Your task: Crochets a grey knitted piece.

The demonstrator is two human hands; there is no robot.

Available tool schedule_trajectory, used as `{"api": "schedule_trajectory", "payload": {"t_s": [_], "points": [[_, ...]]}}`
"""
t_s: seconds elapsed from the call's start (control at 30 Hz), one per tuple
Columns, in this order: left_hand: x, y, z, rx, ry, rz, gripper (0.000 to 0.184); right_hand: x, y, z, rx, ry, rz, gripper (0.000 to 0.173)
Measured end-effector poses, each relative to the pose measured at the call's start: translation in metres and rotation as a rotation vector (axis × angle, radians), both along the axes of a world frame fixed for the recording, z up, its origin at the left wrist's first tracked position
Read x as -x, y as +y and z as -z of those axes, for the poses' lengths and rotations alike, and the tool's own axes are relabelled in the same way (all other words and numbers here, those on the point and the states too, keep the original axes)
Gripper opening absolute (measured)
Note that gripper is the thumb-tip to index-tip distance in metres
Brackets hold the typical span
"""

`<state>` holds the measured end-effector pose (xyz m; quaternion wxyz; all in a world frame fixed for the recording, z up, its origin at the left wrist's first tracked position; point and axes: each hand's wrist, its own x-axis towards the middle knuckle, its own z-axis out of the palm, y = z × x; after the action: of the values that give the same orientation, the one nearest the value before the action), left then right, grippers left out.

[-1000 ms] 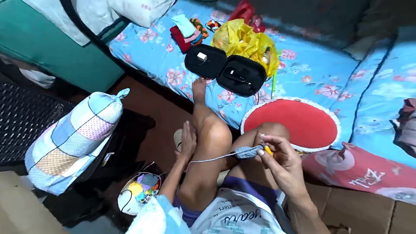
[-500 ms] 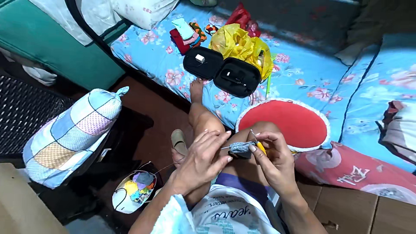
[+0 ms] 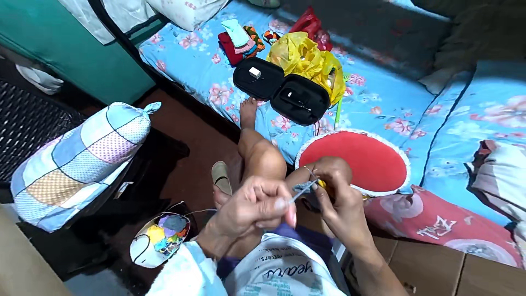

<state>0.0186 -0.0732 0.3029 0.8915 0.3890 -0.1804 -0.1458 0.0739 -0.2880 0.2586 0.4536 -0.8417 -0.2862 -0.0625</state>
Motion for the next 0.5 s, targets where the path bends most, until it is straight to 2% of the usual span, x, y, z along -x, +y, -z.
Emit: {"api": "schedule_trajectory", "payload": {"t_s": [0.07, 0.1, 0.17, 0.23, 0.27, 0.33, 0.37, 0.4, 0.47, 0.5], "points": [[0.003, -0.007, 0.005, 0.02, -0.097, -0.083, 0.024, -0.003, 0.002, 0.002, -0.307, 0.289, -0.077, 0.028], [0.003, -0.007, 0.008, -0.073, -0.156, -0.201, 0.031, -0.002, 0.004, 0.001, -0.451, 0.411, -0.116, 0.03], [-0.001, -0.008, 0.015, -0.498, -0.304, -0.591, 0.039, 0.003, 0.007, -0.002, -0.65, 0.589, -0.193, 0.034], [-0.009, -0.005, 0.025, -1.123, -0.457, -0.961, 0.041, 0.008, 0.01, -0.002, -0.77, 0.678, -0.25, 0.036], [-0.012, -0.003, 0.03, -1.376, -0.49, -1.056, 0.043, 0.01, 0.011, -0.001, -0.807, 0.706, -0.266, 0.036], [-0.014, 0.006, 0.037, -1.622, -0.481, -1.096, 0.037, 0.012, 0.012, -0.002, -0.866, 0.753, -0.283, 0.035], [-0.013, 0.013, 0.039, -1.657, -0.462, -1.094, 0.027, 0.012, 0.012, -0.002, -0.884, 0.767, -0.287, 0.036], [-0.012, 0.019, 0.04, -1.647, -0.411, -1.076, 0.024, 0.012, 0.011, -0.001, -0.893, 0.77, -0.294, 0.036], [-0.009, 0.03, 0.033, -1.439, -0.193, -0.934, 0.032, 0.013, 0.009, 0.002, -0.797, 0.669, -0.304, 0.034], [-0.009, 0.034, 0.026, -1.275, -0.078, -0.829, 0.031, 0.014, 0.007, 0.005, -0.659, 0.536, -0.295, 0.03]]}}
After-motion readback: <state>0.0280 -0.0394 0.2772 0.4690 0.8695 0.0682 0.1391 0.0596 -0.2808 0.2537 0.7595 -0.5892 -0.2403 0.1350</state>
